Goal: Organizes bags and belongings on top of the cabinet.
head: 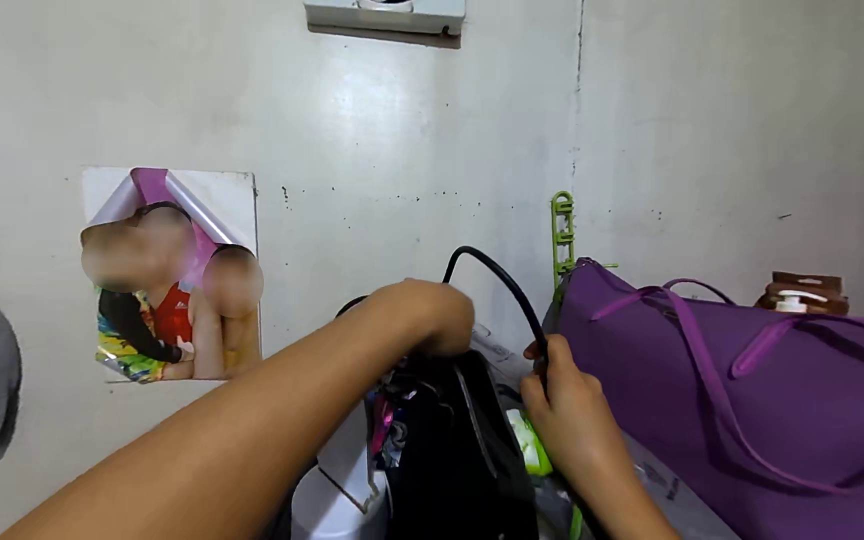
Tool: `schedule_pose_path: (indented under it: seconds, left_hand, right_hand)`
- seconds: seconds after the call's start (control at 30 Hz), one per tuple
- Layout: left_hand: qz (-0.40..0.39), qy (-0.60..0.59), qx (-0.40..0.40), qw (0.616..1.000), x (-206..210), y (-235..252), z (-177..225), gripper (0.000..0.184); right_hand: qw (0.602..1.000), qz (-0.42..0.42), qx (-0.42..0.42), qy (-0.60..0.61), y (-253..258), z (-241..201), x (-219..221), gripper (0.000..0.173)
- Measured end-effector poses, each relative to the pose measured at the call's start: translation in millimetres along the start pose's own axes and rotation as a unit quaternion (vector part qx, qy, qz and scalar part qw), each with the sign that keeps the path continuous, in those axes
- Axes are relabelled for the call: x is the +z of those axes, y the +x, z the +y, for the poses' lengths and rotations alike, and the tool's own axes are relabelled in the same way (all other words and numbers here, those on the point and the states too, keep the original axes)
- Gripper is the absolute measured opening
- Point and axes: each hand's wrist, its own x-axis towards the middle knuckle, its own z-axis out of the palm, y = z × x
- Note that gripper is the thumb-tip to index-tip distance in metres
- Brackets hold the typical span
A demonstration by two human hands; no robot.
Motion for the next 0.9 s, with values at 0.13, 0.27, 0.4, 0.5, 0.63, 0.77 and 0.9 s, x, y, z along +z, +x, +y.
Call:
schedule_pose_path:
  seconds: [0.13,0.27,0.4,0.5,0.63,0.77,0.9]
  left_hand:
    - [0.063,0.039,-0.024,0.997,2,-20,37,0.01]
    - [0.13,-0.133,-0.003,0.983,22,-30,30,0.026]
    - [0.249,-0.25,0.091,0.931,70,-46,16,0.031]
    - [0.368,-0.228,0.171,0.885,106,-50,3,0.031]
    - [0.368,-0.197,0.214,0.883,118,-56,-7,0.048]
    - [0.348,-0.155,0.238,0.893,120,-56,-12,0.06]
    - [0.417,-0.129,0.263,0.86,135,-50,-17,0.049]
  right_hand:
    - [0.994,-0.084,0.066,-0.028,11,-12,-12,0.033]
    - [0.986,-0.111,0.12,-0.039,21,-10,-17,0.035]
    - [0.996,-0.043,0.067,0.03,17,3,-17,0.04]
    - [0.987,-0.023,-0.041,0.152,7,20,-28,0.052]
    - [0.959,-0.212,-0.15,0.111,-9,39,-68,0.076]
    - [0.956,-0.24,-0.166,-0.038,-18,26,-96,0.041]
    - [0.987,-0.028,-0.158,-0.022,-15,-15,-118,0.013]
